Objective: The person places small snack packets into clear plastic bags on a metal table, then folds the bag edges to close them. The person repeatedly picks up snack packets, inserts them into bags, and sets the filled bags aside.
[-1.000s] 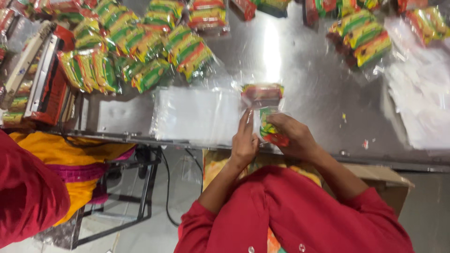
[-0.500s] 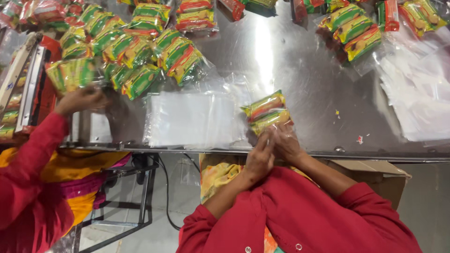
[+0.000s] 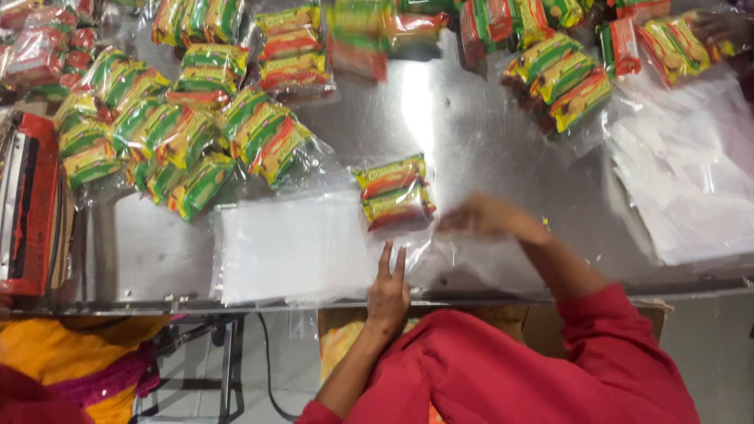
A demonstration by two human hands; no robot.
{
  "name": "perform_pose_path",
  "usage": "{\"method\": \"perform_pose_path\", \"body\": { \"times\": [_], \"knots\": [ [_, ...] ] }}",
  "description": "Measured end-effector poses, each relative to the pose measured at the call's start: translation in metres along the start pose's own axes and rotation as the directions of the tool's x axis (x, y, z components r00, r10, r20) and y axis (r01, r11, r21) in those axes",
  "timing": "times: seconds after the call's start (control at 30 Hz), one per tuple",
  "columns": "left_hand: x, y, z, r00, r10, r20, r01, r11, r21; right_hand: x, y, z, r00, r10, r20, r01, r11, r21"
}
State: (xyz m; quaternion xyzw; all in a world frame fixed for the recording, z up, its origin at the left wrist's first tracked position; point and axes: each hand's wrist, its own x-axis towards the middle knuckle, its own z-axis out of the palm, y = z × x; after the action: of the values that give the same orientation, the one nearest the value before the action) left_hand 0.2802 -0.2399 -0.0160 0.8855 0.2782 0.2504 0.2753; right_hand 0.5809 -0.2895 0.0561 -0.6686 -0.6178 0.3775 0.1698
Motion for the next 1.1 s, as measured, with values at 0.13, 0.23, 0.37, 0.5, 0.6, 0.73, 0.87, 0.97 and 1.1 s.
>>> {"method": "perform_pose_path", "body": {
  "times": [0.13, 0.23, 0.37, 0.5, 0.6, 0.73, 0.87, 0.97, 1.1],
  "knots": [
    [-0.006, 0.001, 0.000, 0.998, 0.011, -0.061, -0.013, 0.999, -0.037, 0.114, 0.085, -0.129, 0.598, -0.061, -0.799, -0.054, 0.992, -0.117],
    [-0.006, 0.001, 0.000, 0.995, 0.001, -0.102, -0.004, 1.000, -0.026, 0.174, 0.118, -0.179, 0.449, -0.118, -0.886, -0.305, 0.912, -0.276],
    [-0.005, 0.000, 0.001, 0.991, -0.019, -0.136, 0.018, 1.000, -0.010, 0.210, 0.125, -0.189, 0.479, 0.020, -0.878, -0.428, 0.878, -0.213],
    [-0.007, -0.001, 0.004, 0.984, 0.025, -0.175, -0.020, 0.999, 0.031, 0.201, 0.131, -0.169, 0.531, 0.171, -0.830, -0.496, 0.856, -0.141],
    [-0.008, -0.002, 0.006, 0.987, 0.019, -0.161, -0.018, 1.000, 0.008, 0.156, 0.123, -0.135, 0.572, -0.055, -0.819, -0.329, 0.898, -0.291],
    [-0.008, -0.004, 0.009, 0.988, 0.002, -0.154, -0.002, 1.000, -0.005, 0.089, 0.075, -0.045, 0.679, -0.145, -0.720, -0.220, 0.895, -0.387],
    [-0.006, -0.006, 0.011, 0.983, -0.056, -0.173, 0.046, 0.997, -0.062, 0.006, 0.019, 0.030, 0.777, -0.061, -0.627, -0.313, 0.826, -0.468],
    [-0.005, -0.008, 0.008, 0.980, -0.026, -0.196, 0.014, 0.998, -0.061, -0.048, -0.005, 0.058, 0.766, -0.182, -0.616, -0.329, 0.713, -0.620],
    [0.000, -0.004, -0.002, 0.980, 0.048, -0.194, -0.058, 0.997, -0.042, -0.063, -0.017, 0.071, 0.714, -0.213, -0.667, -0.307, 0.761, -0.571]
  ]
}}
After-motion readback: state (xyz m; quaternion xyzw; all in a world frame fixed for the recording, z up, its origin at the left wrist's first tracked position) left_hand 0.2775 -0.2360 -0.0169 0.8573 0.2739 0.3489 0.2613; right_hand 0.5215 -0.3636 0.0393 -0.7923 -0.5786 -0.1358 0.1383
